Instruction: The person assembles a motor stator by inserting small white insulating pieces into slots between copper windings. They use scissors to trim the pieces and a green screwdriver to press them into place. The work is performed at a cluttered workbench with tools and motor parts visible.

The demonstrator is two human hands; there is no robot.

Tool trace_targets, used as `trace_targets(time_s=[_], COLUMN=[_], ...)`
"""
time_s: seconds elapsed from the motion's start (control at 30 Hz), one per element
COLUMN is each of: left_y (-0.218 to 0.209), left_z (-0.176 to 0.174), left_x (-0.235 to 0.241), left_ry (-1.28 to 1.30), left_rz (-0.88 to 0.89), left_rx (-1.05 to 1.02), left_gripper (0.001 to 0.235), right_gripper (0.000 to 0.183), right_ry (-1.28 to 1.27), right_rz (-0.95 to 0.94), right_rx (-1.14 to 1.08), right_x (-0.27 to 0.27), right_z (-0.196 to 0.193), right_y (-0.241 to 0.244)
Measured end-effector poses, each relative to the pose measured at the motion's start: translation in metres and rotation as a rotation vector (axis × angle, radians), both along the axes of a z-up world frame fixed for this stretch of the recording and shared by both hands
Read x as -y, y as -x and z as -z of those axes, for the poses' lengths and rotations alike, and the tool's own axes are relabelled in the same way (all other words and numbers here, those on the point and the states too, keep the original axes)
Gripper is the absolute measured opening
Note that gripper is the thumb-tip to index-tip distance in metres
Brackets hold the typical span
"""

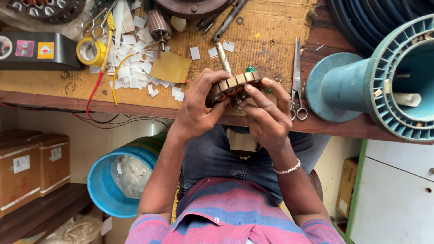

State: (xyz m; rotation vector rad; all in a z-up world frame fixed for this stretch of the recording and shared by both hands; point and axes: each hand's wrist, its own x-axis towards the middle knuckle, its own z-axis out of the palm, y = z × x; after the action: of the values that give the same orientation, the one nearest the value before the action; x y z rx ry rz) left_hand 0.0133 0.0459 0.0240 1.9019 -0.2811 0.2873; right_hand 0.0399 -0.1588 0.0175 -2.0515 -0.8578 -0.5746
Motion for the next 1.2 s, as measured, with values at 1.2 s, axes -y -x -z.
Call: trace_targets(time_s=[1.2], left_y=[-0.019], left_z=[-0.017], left_x=[0.023], left_ry=[-0.051], left_rz=[-0.128], left_rx=[-0.009], left_gripper=[0.033], right_gripper=[0.014], right_ry=[-0.289], right_rz=[-0.024], right_rx=[-0.115], right_x=[-0.009], right_z=[0.057], right_y=[0.005])
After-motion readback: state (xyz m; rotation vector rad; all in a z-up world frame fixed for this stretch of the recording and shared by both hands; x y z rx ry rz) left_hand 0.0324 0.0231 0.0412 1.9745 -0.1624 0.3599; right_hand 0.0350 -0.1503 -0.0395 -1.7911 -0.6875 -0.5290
